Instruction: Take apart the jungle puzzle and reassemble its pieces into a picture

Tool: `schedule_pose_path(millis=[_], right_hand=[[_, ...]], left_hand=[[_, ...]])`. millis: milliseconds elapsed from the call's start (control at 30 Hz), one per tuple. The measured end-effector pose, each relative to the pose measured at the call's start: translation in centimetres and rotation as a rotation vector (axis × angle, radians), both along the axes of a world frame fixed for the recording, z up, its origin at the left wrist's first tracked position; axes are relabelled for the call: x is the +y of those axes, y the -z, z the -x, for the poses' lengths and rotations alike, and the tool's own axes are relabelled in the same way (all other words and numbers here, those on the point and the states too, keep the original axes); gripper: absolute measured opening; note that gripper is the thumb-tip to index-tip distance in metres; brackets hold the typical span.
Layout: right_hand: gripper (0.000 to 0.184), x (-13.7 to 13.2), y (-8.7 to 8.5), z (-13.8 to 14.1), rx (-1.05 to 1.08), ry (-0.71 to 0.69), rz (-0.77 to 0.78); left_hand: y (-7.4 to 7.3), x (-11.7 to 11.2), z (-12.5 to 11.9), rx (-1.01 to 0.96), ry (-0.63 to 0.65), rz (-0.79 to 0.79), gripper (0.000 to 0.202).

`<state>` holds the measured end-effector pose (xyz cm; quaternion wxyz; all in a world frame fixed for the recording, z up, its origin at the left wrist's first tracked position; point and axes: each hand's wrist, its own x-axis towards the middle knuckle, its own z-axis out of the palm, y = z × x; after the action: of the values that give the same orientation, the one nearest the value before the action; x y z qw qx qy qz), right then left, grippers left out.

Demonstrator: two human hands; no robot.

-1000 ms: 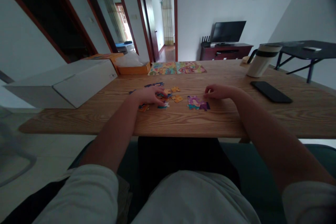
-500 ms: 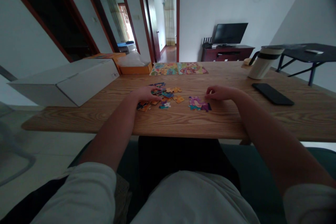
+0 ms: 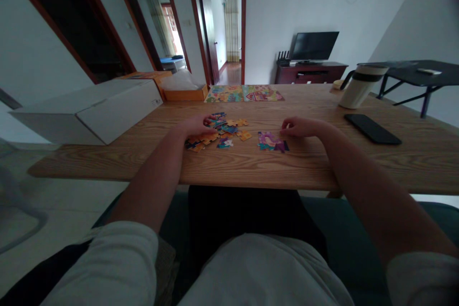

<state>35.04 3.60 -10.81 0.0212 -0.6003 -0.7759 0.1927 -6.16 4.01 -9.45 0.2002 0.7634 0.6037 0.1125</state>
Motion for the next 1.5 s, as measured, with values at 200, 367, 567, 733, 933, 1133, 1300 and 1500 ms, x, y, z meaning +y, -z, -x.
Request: schedule_pose_path(millis=[200,367,567,733,933,1133,1300,1500], right_hand=[[0.031,0.1,0.0,-0.1,0.013,-0.006,-0.017],[0.033,0.3,0.3,-0.2,0.043,-0.007,-0.014],[0.030,0.5,0.5,-0.3,0.047,-0.013,-0.010],[0.028,0.5,0.5,-0.3,0.039,-0.019,-0.024],[0.025,0.8,0.8,-0.5,0.037,-0.028,-0.051],[0.022,0.5,0.5,0.5,0.268,-0.037,-0.167],[0.037,-1.5,-0.3,4.4,0.884,-0.076,-0.125],[0.042,-3.0,-0.3,6.6,1.004,-0.196,-0.025]], left_hand=[[0.3,0.4,-0.1,-0.069,-0.010,-0.033,0.060],[-0.1,0.6,0.6,-0.162,-0.069,-0.148,0.058],[-0.3,0.8,1.8,-0.166,-0.219,-0.391,0.046],[-0.1,0.9,1.1,-0.150,-0.052,-0.639,0.038],[0.0,0.8,-0.1,-0.068,0.148,-0.880,0.030],[-0.4,-0.7,-2.4,-0.087,0.313,-1.084,0.054],[0.3,-2.5,-6.7,-0.036,0.587,-1.138,0.061],[1.4,-3.4,-9.1,-0.012,0.688,-1.125,0.059]])
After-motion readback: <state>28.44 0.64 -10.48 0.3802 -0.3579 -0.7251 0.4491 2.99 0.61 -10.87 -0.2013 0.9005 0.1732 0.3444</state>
